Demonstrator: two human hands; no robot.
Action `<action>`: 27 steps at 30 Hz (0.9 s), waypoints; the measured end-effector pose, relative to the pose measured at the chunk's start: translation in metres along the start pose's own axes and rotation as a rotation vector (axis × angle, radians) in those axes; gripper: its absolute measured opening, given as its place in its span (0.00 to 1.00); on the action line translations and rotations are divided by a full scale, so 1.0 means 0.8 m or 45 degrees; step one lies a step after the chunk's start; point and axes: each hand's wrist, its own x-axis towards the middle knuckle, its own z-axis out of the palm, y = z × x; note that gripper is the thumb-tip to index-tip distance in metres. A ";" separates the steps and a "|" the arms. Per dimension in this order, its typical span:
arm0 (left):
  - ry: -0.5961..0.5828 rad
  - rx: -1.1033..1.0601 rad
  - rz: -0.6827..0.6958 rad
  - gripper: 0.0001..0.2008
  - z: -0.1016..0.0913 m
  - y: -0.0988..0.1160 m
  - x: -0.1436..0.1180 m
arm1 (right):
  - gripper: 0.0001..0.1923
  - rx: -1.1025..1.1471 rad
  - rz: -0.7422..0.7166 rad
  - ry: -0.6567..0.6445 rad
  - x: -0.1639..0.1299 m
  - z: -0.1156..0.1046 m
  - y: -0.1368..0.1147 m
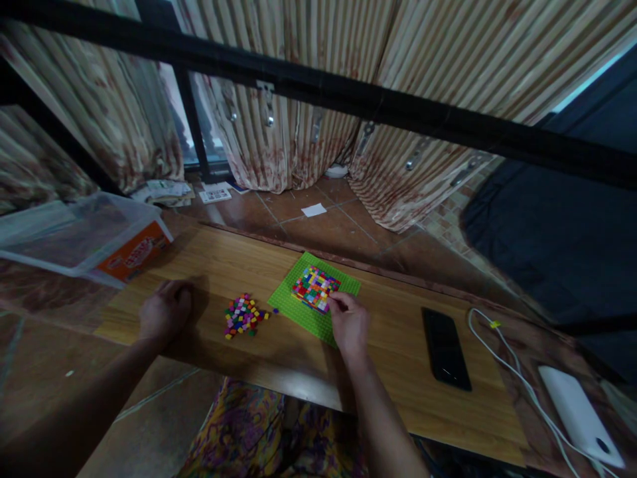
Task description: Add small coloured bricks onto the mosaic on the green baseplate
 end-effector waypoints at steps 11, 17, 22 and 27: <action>-0.012 -0.016 -0.015 0.17 0.000 0.000 -0.001 | 0.12 -0.206 -0.226 -0.080 -0.001 -0.009 -0.011; -0.015 -0.034 -0.028 0.17 -0.002 0.004 -0.002 | 0.11 -0.224 -0.165 -0.118 0.006 -0.013 -0.014; -0.015 -0.037 -0.008 0.17 -0.002 0.004 -0.003 | 0.12 -0.289 -0.291 -0.046 -0.009 -0.013 -0.026; -0.014 -0.026 -0.009 0.16 -0.001 0.004 -0.003 | 0.12 -0.226 -0.465 -0.276 -0.049 0.025 -0.058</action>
